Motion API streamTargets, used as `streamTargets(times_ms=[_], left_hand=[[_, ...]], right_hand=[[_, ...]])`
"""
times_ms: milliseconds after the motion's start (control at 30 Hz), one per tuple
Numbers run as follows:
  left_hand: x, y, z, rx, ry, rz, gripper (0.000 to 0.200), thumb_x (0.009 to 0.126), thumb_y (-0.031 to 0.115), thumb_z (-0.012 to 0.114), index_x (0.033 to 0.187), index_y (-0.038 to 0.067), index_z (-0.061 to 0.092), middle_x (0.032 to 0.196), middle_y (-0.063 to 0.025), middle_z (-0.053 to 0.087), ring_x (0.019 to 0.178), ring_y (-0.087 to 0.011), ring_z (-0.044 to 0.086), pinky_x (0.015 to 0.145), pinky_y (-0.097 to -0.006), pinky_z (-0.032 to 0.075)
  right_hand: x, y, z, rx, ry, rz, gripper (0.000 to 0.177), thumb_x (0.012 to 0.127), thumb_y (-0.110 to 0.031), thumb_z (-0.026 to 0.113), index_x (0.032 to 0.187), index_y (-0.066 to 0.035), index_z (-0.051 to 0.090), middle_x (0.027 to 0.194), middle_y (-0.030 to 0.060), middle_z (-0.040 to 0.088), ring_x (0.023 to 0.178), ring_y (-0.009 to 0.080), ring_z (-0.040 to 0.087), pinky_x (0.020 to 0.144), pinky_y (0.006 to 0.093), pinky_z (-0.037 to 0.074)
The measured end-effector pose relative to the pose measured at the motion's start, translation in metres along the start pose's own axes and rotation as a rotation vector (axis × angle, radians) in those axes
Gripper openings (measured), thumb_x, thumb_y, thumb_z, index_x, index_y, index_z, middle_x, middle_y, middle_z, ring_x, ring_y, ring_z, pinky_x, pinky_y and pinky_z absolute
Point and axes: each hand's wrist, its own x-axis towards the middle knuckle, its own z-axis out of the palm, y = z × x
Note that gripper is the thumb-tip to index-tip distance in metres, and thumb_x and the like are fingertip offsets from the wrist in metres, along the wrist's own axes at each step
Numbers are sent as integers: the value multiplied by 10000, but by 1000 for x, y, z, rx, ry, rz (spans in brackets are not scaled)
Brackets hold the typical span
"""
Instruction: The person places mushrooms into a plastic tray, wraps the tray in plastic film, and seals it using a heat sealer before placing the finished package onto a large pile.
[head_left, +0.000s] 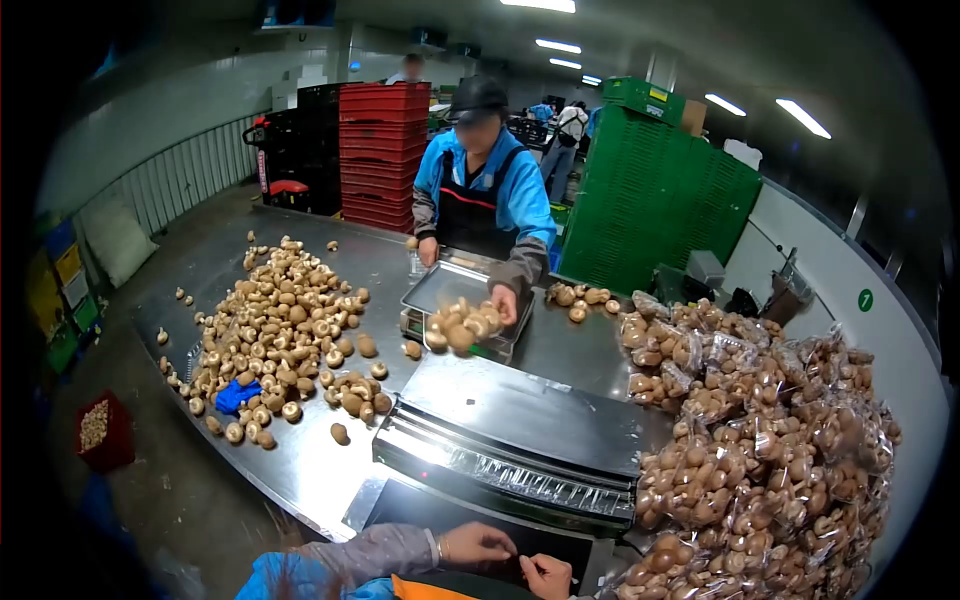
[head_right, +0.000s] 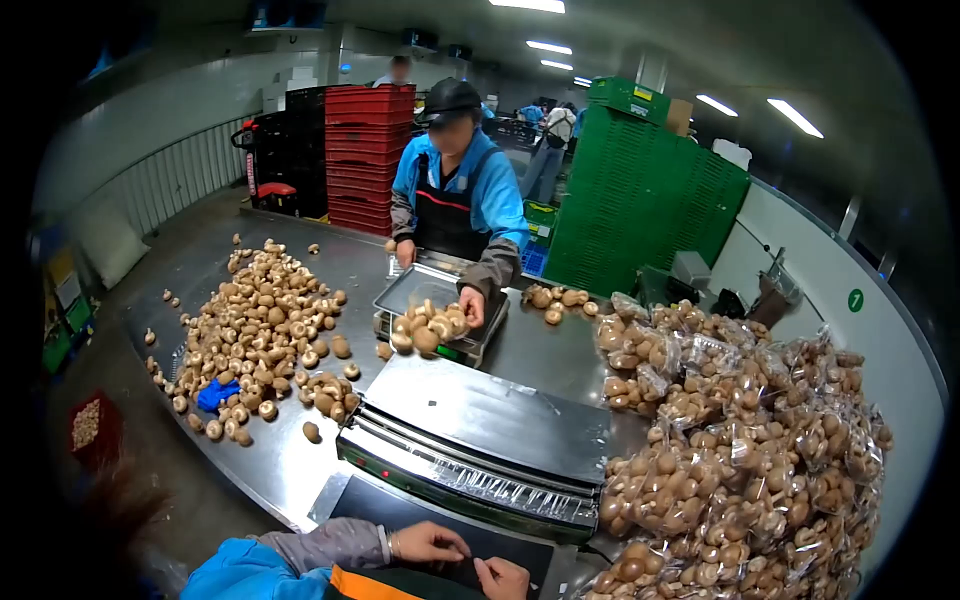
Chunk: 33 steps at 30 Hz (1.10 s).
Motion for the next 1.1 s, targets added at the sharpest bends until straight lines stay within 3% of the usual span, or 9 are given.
streamTargets(times_ms=[100,233,333,367,400,633,833,1000,1100], left_hand=[[-14,55,-36,74,130,180,267,889,177,619,1136,76,611,857,-13,629,665,-77,590,621,-221,489],[-22,129,-88,76,481,297,523,867,114,622,1350,115,423,817,-28,602,631,-73,558,572,-218,484],[-38,198,-106,84,557,533,716,860,46,600,1454,99,203,815,-46,597,609,-78,549,556,-215,464],[-32,207,-113,-51,525,715,725,861,38,595,1461,104,193,795,-41,587,596,-74,544,549,-210,454],[-44,232,-109,-38,554,714,720,864,36,590,1461,96,192,779,-33,575,576,-68,535,543,-209,451],[-44,253,-120,-27,600,744,759,857,43,602,1459,52,140,791,-95,619,543,-77,558,487,-207,455],[-52,252,-129,-82,627,801,811,846,58,608,1455,18,74,780,-99,616,521,-88,547,467,-215,450],[-65,267,-140,-83,724,920,863,782,87,618,1412,-95,56,682,-86,637,457,-125,559,407,-266,446],[-82,259,-129,-177,769,872,918,773,91,643,1422,-74,15,704,-94,646,472,-125,567,418,-255,443]], right_hand=[[1,-7,-1,-88,47,-92,244,831,-167,647,661,-8,574,600,162,532,508,303,515,493,365,408],[2,-10,3,-125,75,-108,223,820,-155,655,671,-12,572,622,175,528,540,340,523,502,386,406],[7,-3,7,-131,84,-117,226,820,-143,653,662,-8,564,617,174,519,534,342,511,500,392,397],[2,-2,7,-140,68,-108,227,820,-141,653,661,-7,562,618,173,518,534,342,509,499,392,395],[3,-5,7,-146,53,-95,225,817,-133,654,657,-6,557,614,175,511,528,339,504,497,392,391],[4,-7,10,-204,45,-90,201,811,-111,660,668,-11,559,607,174,504,513,329,491,488,375,392],[7,-6,14,-277,38,-130,184,813,-120,661,687,-14,577,611,153,533,523,314,509,502,361,410],[7,-8,15,-325,-24,-59,188,823,-138,651,692,-20,585,624,158,543,543,307,537,519,367,424],[9,-6,16,-319,-9,-72,186,825,-137,647,691,-22,586,625,157,544,545,309,534,523,374,424]])
